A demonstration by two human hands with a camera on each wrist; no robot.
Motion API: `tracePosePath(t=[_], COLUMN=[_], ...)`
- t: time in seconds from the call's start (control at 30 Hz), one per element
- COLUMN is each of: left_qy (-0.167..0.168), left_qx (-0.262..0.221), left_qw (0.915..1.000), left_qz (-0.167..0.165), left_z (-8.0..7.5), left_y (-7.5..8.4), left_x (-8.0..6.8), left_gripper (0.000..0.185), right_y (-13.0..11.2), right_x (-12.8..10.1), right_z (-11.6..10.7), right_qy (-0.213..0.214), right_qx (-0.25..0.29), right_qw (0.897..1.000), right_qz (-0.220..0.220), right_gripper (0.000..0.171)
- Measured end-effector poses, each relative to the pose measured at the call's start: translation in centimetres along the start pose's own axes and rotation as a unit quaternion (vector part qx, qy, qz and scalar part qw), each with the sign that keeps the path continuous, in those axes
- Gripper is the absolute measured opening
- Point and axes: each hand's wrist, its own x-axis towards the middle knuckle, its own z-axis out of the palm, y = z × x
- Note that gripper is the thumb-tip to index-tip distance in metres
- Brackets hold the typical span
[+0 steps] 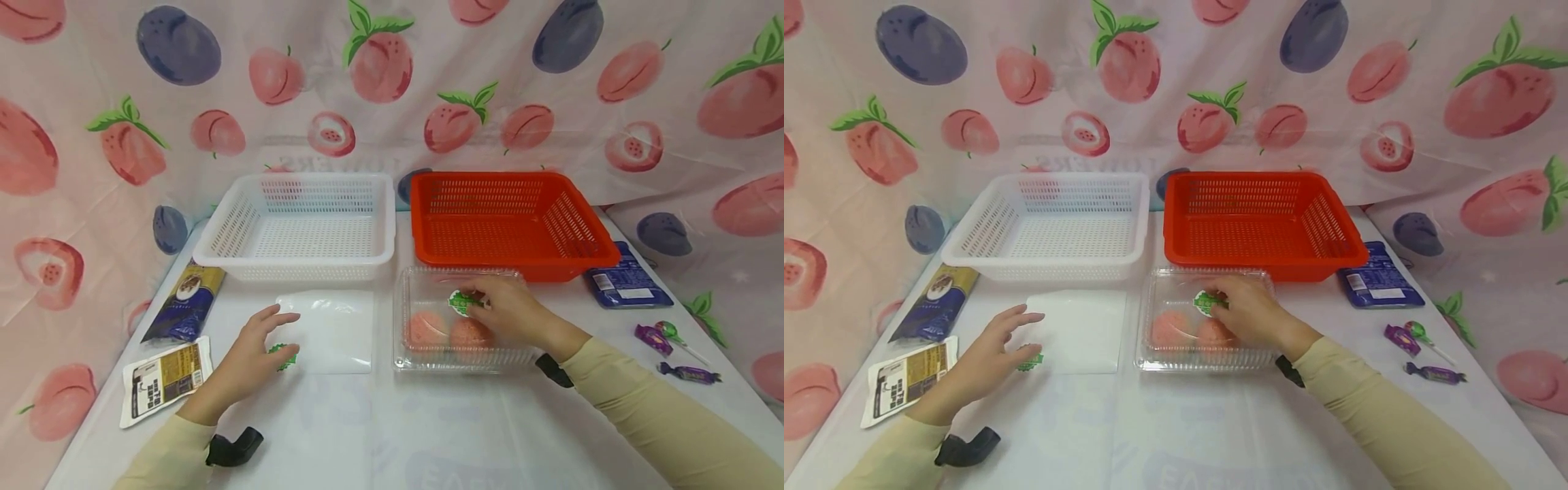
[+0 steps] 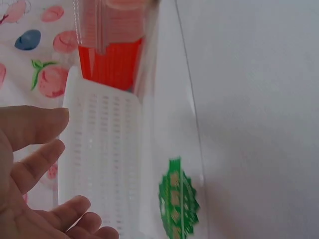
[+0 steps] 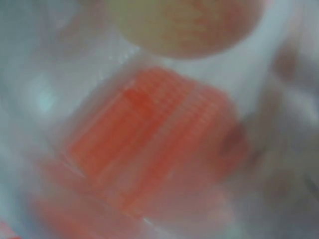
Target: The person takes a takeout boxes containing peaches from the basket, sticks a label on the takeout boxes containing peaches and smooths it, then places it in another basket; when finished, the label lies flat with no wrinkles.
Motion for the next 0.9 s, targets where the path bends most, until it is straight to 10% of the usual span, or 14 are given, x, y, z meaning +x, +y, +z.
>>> tracePosePath(t=[0.6, 0.9], left_qy=[-0.035, -0.088], left_qx=[-0.04, -0.092], left_qw=[0.9957, 0.9908], left_qz=[0.075, 0.045], left_z=[3.2, 5.2], left_y=[3.2, 4.7], left_x=[2.3, 3.4], left_gripper=[0.044, 0.053], right_y=[-0.3, -0.2], right_x=[-0.4, -1.8], right_z=[0.0, -1.8], right_qy=[-0.063, -0.061], right_qx=[0.059, 0.095], right_qw=[0.996, 0.993], right_qz=[-0.031, -0.04], right_gripper=[0.037, 0.041])
